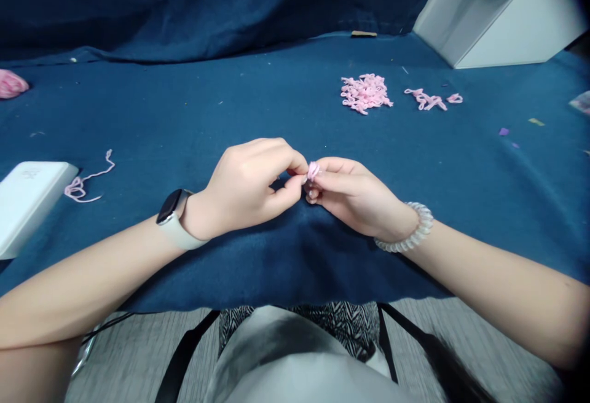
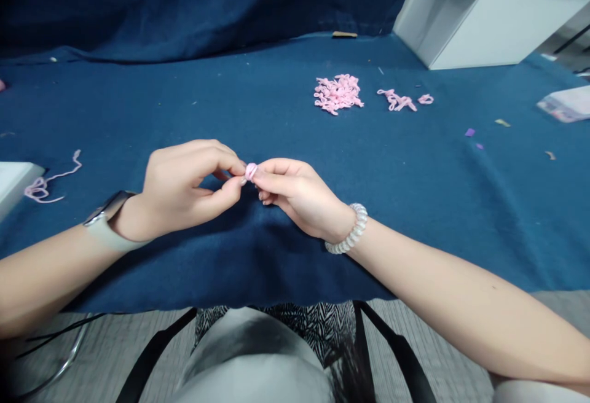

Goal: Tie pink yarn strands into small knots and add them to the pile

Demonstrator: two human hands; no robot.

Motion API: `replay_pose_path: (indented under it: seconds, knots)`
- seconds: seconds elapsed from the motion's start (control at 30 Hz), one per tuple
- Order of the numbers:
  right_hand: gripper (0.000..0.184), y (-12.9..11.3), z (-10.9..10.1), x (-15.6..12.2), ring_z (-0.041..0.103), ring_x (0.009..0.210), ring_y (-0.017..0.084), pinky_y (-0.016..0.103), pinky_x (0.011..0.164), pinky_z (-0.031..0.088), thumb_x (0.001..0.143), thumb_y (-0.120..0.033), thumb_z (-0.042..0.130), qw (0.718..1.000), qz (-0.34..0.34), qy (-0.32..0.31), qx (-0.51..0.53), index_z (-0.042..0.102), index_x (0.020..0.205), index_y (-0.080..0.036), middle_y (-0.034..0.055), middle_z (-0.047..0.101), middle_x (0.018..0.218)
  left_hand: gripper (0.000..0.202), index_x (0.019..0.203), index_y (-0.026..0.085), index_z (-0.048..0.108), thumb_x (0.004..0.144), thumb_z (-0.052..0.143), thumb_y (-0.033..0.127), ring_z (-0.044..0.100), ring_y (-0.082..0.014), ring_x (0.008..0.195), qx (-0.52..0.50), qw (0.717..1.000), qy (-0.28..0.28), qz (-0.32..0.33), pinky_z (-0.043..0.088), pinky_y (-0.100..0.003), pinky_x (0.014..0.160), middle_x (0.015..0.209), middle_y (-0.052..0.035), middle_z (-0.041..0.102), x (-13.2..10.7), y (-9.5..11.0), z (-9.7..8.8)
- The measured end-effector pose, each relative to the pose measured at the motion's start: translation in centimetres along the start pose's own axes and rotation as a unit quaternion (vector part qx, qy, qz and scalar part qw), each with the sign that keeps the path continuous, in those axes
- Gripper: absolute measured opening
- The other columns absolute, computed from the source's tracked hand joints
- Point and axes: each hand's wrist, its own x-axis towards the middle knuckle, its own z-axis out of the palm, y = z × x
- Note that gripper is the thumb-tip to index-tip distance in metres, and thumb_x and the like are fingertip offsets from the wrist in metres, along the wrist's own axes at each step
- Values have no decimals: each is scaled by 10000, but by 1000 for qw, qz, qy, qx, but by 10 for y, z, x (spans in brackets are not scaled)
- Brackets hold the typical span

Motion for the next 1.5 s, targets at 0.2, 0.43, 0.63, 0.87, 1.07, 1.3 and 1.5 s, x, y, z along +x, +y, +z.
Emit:
replay_pose_path:
  seconds: [0.2, 0.43, 0.63, 0.87, 1.07, 1.3, 1.5]
  knots:
    - [195, 0, 4, -2, 509, 630, 74, 209, 592, 418, 725, -245, 730, 963, -171, 90, -186, 565, 766, -149, -15, 568, 705, 44, 773, 179, 580, 794, 555, 150, 610, -121, 654, -19, 999, 15, -21, 474, -243, 619, 718, -5, 649, -4, -2, 5]
    - [122, -4, 5, -9, 545, 649, 97, 230, 613, 427, 816, -226, 642, 877, -280, 117, -373, 626, 726, -145, 10, 626, 706, 48, 781, 172, 583, 784, 566, 127, 611, -123, 676, -15, 1000, 27, -4, 475, -238, 618, 728, -12, 653, -6, -2, 9]
    - [174, -5, 6, -11, 537, 616, 102, 233, 581, 421, 808, -259, 652, 864, -278, 155, -390, 629, 675, -150, 12, 632, 676, 43, 770, 158, 589, 779, 577, 117, 592, -112, 639, -26, 998, 49, -22, 479, -234, 606, 725, -12, 652, -6, -1, 9]
    - [174, -9, 6, -11, 502, 562, 99, 236, 524, 401, 776, -239, 665, 889, -247, 163, -348, 618, 627, -161, 8, 602, 612, 43, 759, 160, 593, 779, 574, 127, 591, -109, 622, -29, 997, 51, -43, 452, -221, 527, 724, -16, 659, -6, -1, 8]
    - [185, -10, 5, -11, 492, 545, 94, 234, 505, 387, 794, -235, 649, 891, -234, 162, -353, 600, 631, -165, 3, 575, 593, 55, 749, 171, 602, 789, 565, 164, 594, -116, 605, -17, 997, 41, -66, 452, -236, 515, 717, -18, 663, -6, -2, 10]
    - [191, -9, 4, -10, 484, 552, 87, 228, 510, 367, 825, -254, 622, 893, -220, 155, -360, 594, 668, -148, 0, 556, 592, 39, 756, 158, 598, 769, 581, 125, 593, -109, 623, -52, 995, 46, -75, 448, -213, 502, 715, -16, 655, -7, -1, 11]
    - [204, -9, 0, -6, 497, 589, 89, 226, 554, 402, 815, -315, 644, 930, -184, 83, -308, 610, 722, -137, 1, 565, 636, 87, 789, 139, 576, 816, 608, 214, 590, -90, 550, -284, 926, 4, -249, 482, -184, 455, 741, -31, 648, -6, 2, 19]
